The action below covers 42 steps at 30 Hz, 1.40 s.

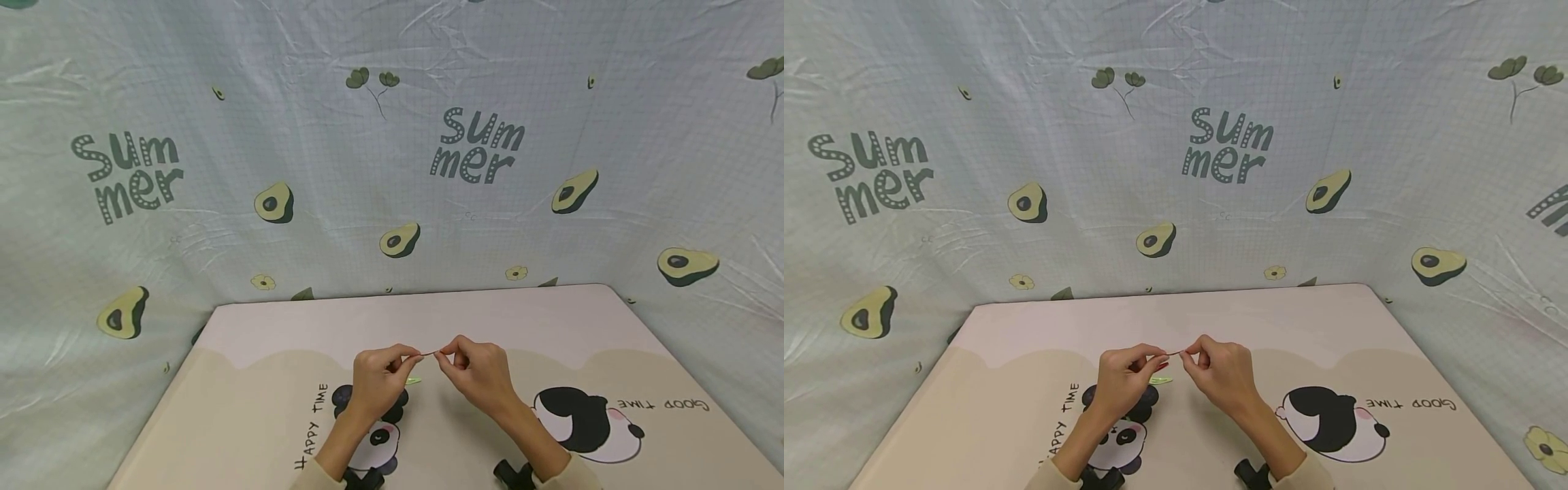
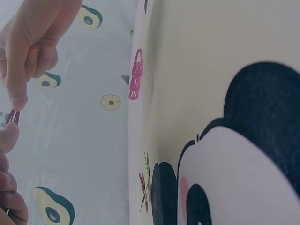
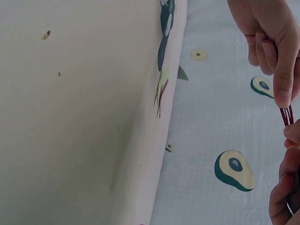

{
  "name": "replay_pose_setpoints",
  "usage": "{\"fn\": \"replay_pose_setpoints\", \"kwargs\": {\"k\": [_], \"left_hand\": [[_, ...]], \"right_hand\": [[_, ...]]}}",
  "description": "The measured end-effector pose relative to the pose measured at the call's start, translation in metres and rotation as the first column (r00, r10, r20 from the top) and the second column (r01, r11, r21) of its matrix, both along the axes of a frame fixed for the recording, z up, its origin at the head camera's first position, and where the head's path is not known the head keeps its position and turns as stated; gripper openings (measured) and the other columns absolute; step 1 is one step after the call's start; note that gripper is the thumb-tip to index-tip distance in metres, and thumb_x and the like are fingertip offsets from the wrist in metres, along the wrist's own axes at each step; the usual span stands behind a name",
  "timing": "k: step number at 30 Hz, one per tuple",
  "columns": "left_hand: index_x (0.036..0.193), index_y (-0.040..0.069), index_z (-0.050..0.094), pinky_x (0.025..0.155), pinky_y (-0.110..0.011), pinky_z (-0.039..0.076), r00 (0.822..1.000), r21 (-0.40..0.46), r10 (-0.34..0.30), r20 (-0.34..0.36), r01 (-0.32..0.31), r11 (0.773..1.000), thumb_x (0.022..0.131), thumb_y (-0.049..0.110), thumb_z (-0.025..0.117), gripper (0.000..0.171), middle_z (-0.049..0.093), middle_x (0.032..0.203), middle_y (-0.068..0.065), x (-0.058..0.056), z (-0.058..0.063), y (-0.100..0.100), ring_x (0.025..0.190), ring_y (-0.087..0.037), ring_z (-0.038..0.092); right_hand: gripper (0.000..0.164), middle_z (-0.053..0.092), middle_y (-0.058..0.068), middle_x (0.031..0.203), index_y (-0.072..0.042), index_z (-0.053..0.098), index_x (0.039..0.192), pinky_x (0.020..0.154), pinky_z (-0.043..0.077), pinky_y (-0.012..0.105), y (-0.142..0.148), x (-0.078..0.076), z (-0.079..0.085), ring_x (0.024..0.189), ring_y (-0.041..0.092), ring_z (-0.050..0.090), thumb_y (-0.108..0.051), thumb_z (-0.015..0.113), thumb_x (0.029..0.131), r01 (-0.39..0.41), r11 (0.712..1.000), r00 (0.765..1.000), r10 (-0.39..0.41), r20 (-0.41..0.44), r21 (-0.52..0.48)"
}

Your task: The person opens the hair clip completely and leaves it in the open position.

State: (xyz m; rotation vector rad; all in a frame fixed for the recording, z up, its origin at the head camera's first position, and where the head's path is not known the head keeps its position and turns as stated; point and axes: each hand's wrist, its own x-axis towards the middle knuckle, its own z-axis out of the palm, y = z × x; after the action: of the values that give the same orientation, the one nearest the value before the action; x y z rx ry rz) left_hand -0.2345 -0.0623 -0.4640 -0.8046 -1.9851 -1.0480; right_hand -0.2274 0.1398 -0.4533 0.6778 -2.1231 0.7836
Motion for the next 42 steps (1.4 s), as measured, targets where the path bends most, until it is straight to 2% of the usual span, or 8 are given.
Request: {"fn": "replay_pose_setpoints", "kwargs": {"k": [20,42], "left_hand": [[0.082,0.013,0.08,0.051,-0.006,0.018,1.0,0.004,0.011,0.019,-0.011,1.0,0.081,0.007,0.085,0.008,0.042,0.047,0.006,-0.0002,-0.0004,0.002,0.05,0.01,0.024],[0.083,0.012,0.08,0.051,-0.006,0.019,1.0,0.01,0.013,0.009,-0.014,1.0,0.081,0.007,0.086,0.008,0.042,0.047,0.006,-0.0014,0.0023,0.0046,0.051,0.009,0.024]], "right_hand": [[0.019,0.047,-0.012,0.049,-0.012,0.072,0.077,0.048,0.023,0.008,0.0013,-0.0013,-0.0017,0.05,-0.012,0.028,-0.005,0.089,0.073,-0.005,1.0,1.0,0.005,0.014,-0.002],[0.019,0.047,-0.012,0.049,-0.012,0.071,0.077,0.047,0.023,0.008,0.0036,-0.0054,-0.0014,0.05,-0.012,0.028,-0.006,0.088,0.073,-0.012,1.0,1.0,0.012,0.018,0.003]]}}
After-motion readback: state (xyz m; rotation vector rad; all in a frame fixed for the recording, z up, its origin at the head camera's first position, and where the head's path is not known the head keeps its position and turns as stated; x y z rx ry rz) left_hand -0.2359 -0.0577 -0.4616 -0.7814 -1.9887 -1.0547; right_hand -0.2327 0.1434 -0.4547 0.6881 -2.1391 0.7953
